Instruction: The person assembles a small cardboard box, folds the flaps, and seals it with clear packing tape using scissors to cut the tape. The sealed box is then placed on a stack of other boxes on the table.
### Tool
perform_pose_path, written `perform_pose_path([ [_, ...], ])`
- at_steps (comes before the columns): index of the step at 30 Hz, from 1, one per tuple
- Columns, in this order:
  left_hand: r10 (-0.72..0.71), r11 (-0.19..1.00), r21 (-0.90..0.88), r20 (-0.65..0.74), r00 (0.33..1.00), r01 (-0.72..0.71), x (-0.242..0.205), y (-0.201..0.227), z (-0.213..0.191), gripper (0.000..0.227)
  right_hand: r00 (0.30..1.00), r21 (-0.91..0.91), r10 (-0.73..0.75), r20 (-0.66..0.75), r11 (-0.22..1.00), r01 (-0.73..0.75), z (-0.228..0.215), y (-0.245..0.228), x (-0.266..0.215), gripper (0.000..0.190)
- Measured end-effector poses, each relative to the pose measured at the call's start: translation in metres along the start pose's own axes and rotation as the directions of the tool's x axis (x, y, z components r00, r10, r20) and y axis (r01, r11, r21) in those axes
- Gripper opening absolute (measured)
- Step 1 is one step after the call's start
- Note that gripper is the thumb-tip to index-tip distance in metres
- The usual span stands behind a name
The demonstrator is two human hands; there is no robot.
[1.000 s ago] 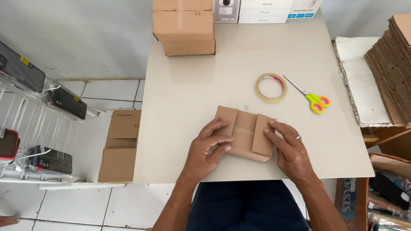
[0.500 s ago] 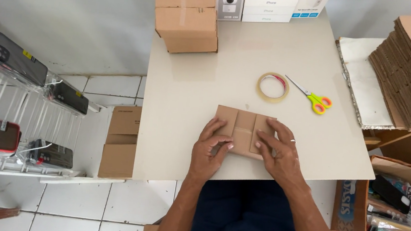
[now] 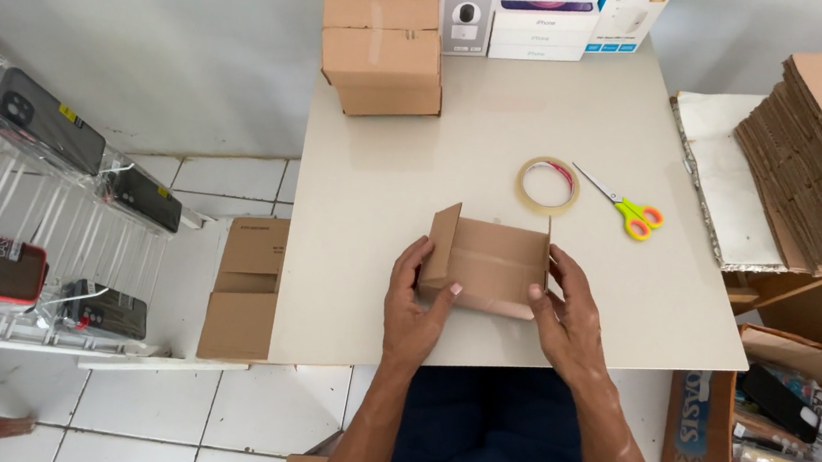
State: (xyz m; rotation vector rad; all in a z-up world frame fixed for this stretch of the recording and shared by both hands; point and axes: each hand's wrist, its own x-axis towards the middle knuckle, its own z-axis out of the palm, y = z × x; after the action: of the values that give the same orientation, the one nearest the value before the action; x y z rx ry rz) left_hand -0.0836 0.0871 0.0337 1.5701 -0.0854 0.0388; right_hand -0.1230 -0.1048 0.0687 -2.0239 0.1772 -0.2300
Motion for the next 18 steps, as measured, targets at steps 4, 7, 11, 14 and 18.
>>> perform_pose_path([
  [4,-0.03,0.999,0.04,-0.088,0.996,0.034,0.012,-0.006,-0.006,0.06,0.998,0.121,0.039,0.045,0.992,-0.044,0.004,0.012,0.001,0.071],
  [7,-0.032,0.998,0.046,-0.178,0.984,0.041,0.022,-0.015,-0.007,0.062,0.996,0.135,0.07,0.053,0.988,-0.077,0.021,0.016,-0.001,0.078],
  [11,0.075,0.994,0.093,-0.28,0.957,-0.051,0.027,-0.037,-0.001,0.071,0.999,-0.081,-0.042,-0.003,0.996,0.042,0.039,0.062,0.002,0.06],
  [14,0.093,0.988,0.14,-0.264,0.96,-0.057,0.022,-0.031,0.001,0.066,0.994,-0.143,-0.099,-0.042,0.985,0.092,0.044,0.062,-0.005,0.057],
  [18,0.119,0.966,0.252,-0.223,0.968,-0.061,0.022,-0.028,0.0,0.057,0.987,-0.216,-0.153,-0.053,0.967,0.139,0.047,0.056,-0.009,0.055],
])
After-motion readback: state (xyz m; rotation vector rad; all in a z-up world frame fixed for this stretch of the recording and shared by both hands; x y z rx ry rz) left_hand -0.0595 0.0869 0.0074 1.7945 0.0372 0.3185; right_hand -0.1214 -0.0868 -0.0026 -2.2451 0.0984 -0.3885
